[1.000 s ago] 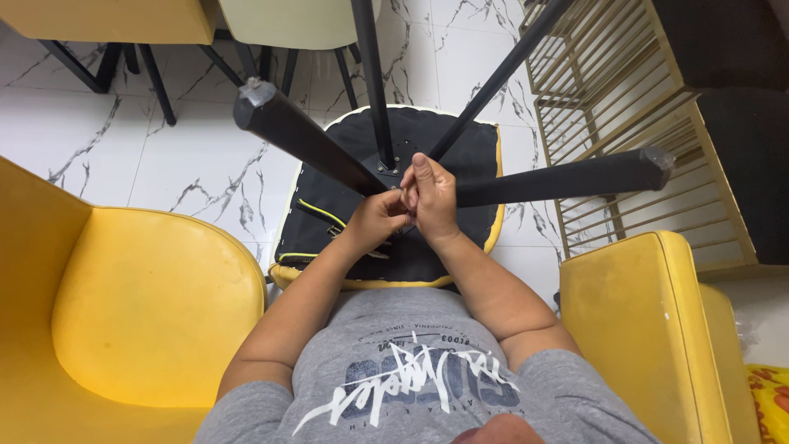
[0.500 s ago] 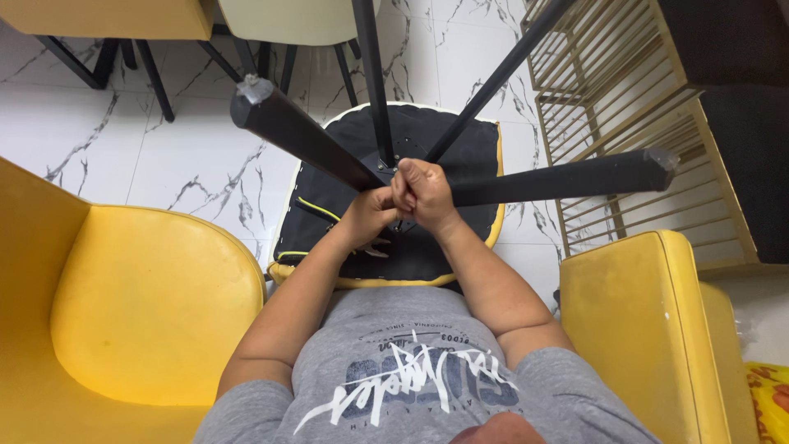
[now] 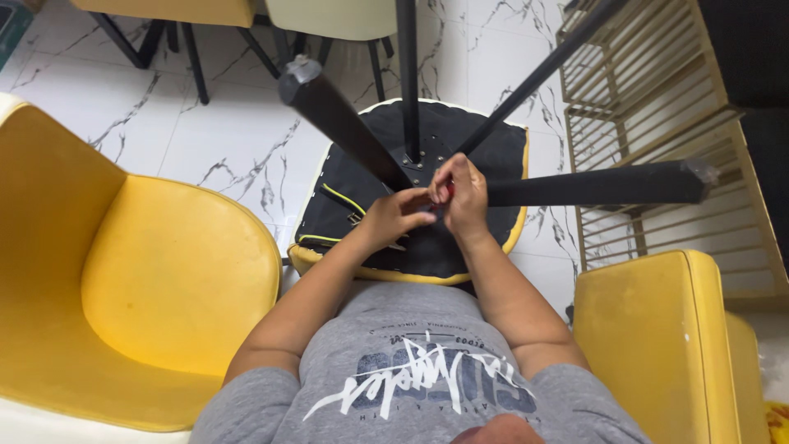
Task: The person uses a screwdriver to tighten screws on the underside of an overturned table, securing the legs to the base plate. They rotate the table to access different screw locations and continue tightening throughout the clip.
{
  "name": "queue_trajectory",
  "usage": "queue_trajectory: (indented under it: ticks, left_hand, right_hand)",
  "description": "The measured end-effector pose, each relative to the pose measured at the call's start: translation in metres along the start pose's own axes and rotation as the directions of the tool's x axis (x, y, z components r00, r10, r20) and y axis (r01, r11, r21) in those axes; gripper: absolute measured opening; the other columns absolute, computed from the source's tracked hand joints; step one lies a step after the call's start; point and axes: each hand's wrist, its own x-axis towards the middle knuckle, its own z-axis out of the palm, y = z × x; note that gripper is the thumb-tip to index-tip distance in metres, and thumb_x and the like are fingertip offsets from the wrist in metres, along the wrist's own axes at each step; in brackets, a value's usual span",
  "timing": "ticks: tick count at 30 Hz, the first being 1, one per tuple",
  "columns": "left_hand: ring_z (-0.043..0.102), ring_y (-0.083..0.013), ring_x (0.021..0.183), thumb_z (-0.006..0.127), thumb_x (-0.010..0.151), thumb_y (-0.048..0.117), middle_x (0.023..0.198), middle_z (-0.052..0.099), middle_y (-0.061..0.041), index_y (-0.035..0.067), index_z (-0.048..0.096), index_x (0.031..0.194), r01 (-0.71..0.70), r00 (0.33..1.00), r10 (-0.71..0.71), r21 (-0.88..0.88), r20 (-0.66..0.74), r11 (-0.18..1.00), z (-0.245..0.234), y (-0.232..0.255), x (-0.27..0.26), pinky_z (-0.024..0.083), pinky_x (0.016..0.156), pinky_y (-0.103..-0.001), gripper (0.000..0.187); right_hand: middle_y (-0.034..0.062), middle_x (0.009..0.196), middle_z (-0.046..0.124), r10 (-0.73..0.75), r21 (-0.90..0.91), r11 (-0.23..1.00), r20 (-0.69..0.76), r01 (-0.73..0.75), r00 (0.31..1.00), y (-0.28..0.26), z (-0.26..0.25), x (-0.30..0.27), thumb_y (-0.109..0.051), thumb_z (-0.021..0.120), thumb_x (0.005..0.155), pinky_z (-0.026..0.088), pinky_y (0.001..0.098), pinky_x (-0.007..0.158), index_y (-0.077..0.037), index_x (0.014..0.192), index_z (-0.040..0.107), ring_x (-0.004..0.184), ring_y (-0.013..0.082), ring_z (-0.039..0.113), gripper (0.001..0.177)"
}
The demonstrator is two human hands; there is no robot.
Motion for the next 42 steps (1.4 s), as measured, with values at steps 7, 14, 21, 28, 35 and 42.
queue_trajectory:
  ticks: [7,14,21,28,35,42]
  left_hand:
    - [0.073,-0.0275,0.098,0.071,0.088,0.018,0.105,0.077,-0.01,0.012,0.077,0.11,0.279,0.953,-0.169,0.518,-0.249,0.809,-0.093,0.02,-0.055,0.056,0.088,-0.038,0.024]
    - [0.071,-0.0308,0.091,0.074,0.083,0.017,0.096,0.075,-0.012,0.011,0.078,0.102,0.315,0.947,-0.197,0.635,-0.252,0.705,-0.091,0.008,-0.055,0.054,0.082,-0.042,0.02]
    - [0.069,-0.0305,0.095,0.077,0.081,0.024,0.096,0.074,-0.01,0.009,0.077,0.095,0.277,0.958,-0.122,0.738,-0.258,0.615,-0.08,-0.009,-0.048,0.054,0.081,-0.044,0.02]
    - [0.072,-0.0285,0.083,0.076,0.085,0.021,0.09,0.075,-0.012,0.008,0.076,0.1,0.428,0.9,-0.292,0.538,-0.323,0.726,-0.091,-0.002,-0.045,0.055,0.078,-0.04,0.02]
    - [0.073,-0.0217,0.081,0.074,0.085,0.01,0.091,0.078,-0.01,0.008,0.075,0.106,0.237,0.943,-0.123,0.369,-0.308,0.899,-0.121,-0.009,-0.002,0.056,0.076,-0.034,0.021]
    - [0.071,-0.0295,0.096,0.076,0.087,0.011,0.101,0.075,-0.019,0.001,0.071,0.104,-0.081,0.982,0.141,0.393,-0.126,0.916,-0.125,-0.049,0.094,0.057,0.081,-0.04,0.02]
  right_hand:
    - [0.0027,0.074,0.055,0.066,-0.146,0.989,0.23,-0.033,0.971,-0.006,-0.01,-0.01,-0.029,0.069,0.102,0.048,0.0276,0.067,-0.003,0.096,0.06,0.068,0.0117,0.054,0.028]
    - [0.0042,0.068,0.056,-0.038,-0.064,0.997,0.157,0.048,0.987,-0.029,-0.009,-0.009,-0.02,0.067,0.104,0.045,0.0282,0.06,-0.004,0.091,0.061,0.057,0.0099,0.048,0.022]
    - [0.0018,0.067,0.05,-0.165,-0.097,0.977,0.205,0.188,0.965,-0.06,-0.003,-0.017,-0.02,0.067,0.106,0.043,0.0284,0.063,-0.004,0.091,0.06,0.062,0.0106,0.046,0.024]
    - [0.0013,0.07,0.05,-0.066,-0.043,0.995,0.384,0.089,0.921,-0.063,-0.011,-0.022,-0.023,0.071,0.104,0.04,0.026,0.062,-0.004,0.088,0.059,0.064,0.0094,0.044,0.027]
    - [0.0037,0.073,0.055,-0.073,-0.203,0.973,0.169,0.107,0.983,-0.037,-0.004,-0.003,-0.019,0.068,0.103,0.043,0.0252,0.063,-0.001,0.091,0.06,0.064,0.0094,0.048,0.023]
    - [0.0023,0.074,0.058,-0.162,-0.305,0.934,0.108,0.188,0.981,-0.024,0.01,0.039,-0.019,0.065,0.106,0.046,0.0243,0.066,-0.002,0.091,0.06,0.066,0.0085,0.052,0.023]
